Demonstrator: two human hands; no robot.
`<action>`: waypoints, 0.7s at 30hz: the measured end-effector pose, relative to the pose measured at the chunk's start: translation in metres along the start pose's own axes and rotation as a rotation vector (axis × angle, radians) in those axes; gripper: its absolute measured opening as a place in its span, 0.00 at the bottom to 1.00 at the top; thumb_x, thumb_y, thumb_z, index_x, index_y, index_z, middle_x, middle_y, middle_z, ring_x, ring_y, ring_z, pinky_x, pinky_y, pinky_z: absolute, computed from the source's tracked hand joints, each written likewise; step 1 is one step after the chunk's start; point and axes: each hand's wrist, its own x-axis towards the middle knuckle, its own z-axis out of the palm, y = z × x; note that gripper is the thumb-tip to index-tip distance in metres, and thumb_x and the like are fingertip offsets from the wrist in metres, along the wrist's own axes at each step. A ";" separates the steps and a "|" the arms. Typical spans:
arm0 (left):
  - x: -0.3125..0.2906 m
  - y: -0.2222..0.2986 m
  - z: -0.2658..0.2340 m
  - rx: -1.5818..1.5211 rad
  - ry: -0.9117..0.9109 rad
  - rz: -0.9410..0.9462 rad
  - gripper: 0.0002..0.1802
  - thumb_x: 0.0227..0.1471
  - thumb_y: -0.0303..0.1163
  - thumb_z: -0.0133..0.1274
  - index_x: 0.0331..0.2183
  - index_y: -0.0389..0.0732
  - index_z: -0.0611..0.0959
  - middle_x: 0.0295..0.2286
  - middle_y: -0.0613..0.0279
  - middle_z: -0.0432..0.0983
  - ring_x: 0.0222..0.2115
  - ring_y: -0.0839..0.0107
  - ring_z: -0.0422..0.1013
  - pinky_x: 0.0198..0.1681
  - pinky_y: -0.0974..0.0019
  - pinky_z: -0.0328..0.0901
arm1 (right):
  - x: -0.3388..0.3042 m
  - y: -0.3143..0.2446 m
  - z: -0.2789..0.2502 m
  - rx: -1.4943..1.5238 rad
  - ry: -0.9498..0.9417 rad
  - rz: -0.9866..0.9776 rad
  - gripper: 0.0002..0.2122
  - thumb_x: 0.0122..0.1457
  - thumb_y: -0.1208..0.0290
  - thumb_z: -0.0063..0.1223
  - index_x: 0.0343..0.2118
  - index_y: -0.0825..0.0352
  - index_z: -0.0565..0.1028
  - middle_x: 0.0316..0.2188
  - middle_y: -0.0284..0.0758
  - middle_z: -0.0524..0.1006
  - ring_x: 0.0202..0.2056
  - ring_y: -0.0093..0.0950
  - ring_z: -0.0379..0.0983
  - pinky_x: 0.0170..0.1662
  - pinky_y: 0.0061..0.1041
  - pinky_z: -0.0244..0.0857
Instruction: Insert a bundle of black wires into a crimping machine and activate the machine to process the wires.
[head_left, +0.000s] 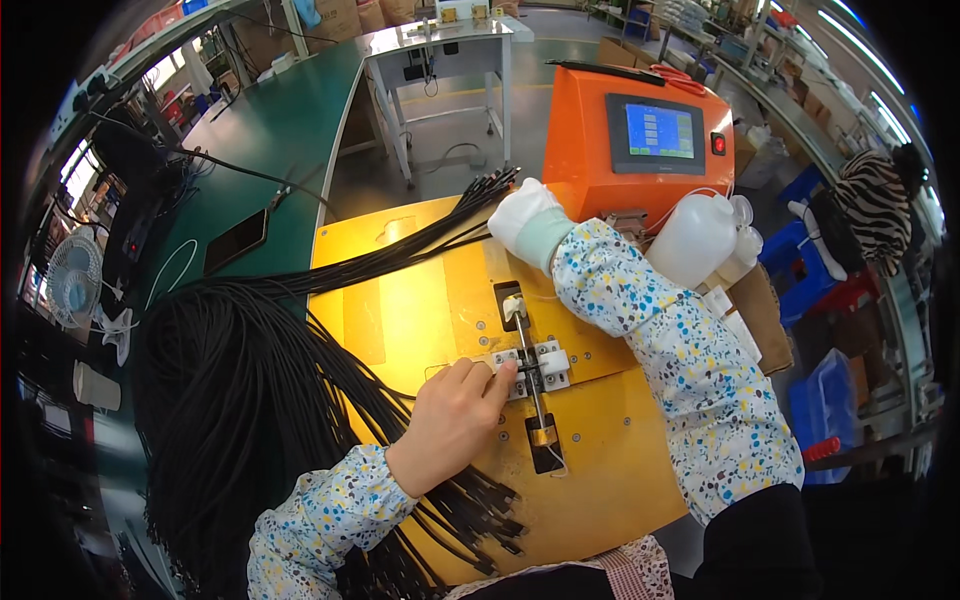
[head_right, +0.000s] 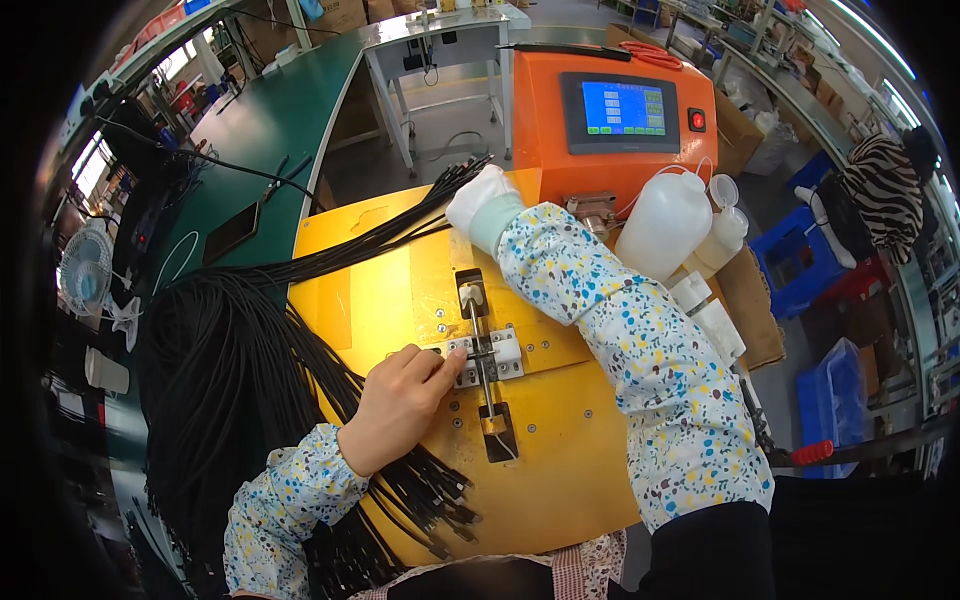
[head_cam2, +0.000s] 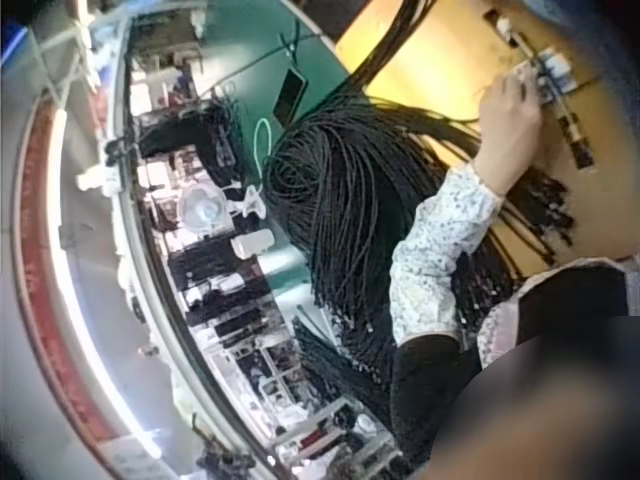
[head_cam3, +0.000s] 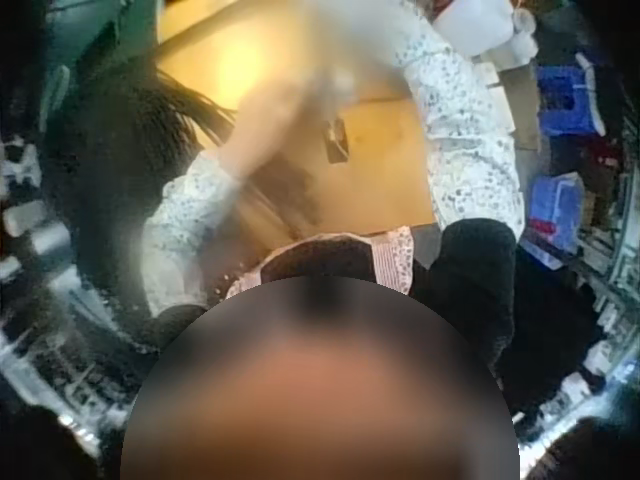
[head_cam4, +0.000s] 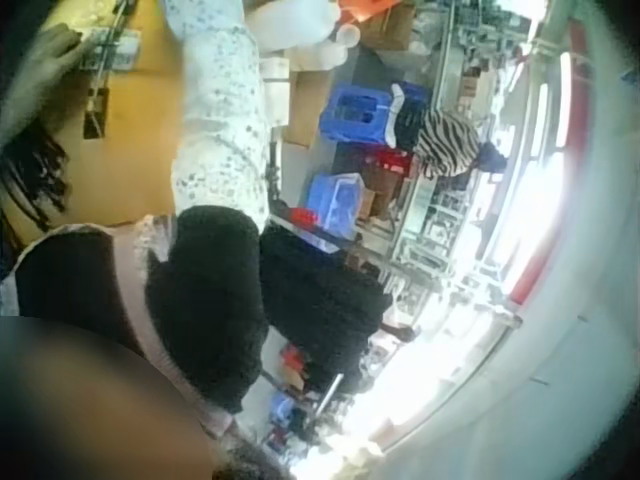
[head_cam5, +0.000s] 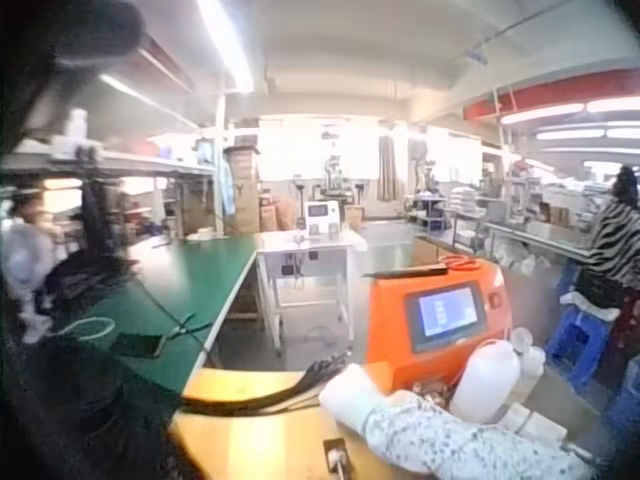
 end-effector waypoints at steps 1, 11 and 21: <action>-0.001 -0.001 -0.001 0.002 -0.002 -0.004 0.22 0.40 0.22 0.55 0.43 0.36 0.79 0.23 0.63 0.67 0.24 0.67 0.66 0.27 0.67 0.64 | -0.001 0.000 -0.006 -0.065 -0.073 -0.096 0.09 0.51 0.74 0.52 0.32 0.63 0.83 0.29 0.35 0.81 0.34 0.32 0.78 0.39 0.33 0.68; 0.001 -0.005 0.003 -0.040 0.067 -0.026 0.20 0.38 0.21 0.56 0.40 0.34 0.79 0.26 0.60 0.70 0.27 0.64 0.68 0.30 0.65 0.65 | -0.024 0.011 -0.026 -0.041 0.160 -0.042 0.08 0.52 0.71 0.53 0.33 0.64 0.81 0.33 0.35 0.80 0.37 0.33 0.77 0.36 0.29 0.71; 0.001 -0.013 0.003 -0.082 0.014 -0.170 0.13 0.38 0.21 0.59 0.31 0.38 0.77 0.31 0.59 0.72 0.35 0.59 0.67 0.41 0.61 0.62 | -0.095 0.009 -0.051 0.047 0.656 -0.082 0.04 0.48 0.75 0.51 0.28 0.61 0.72 0.26 0.32 0.70 0.30 0.29 0.71 0.30 0.25 0.68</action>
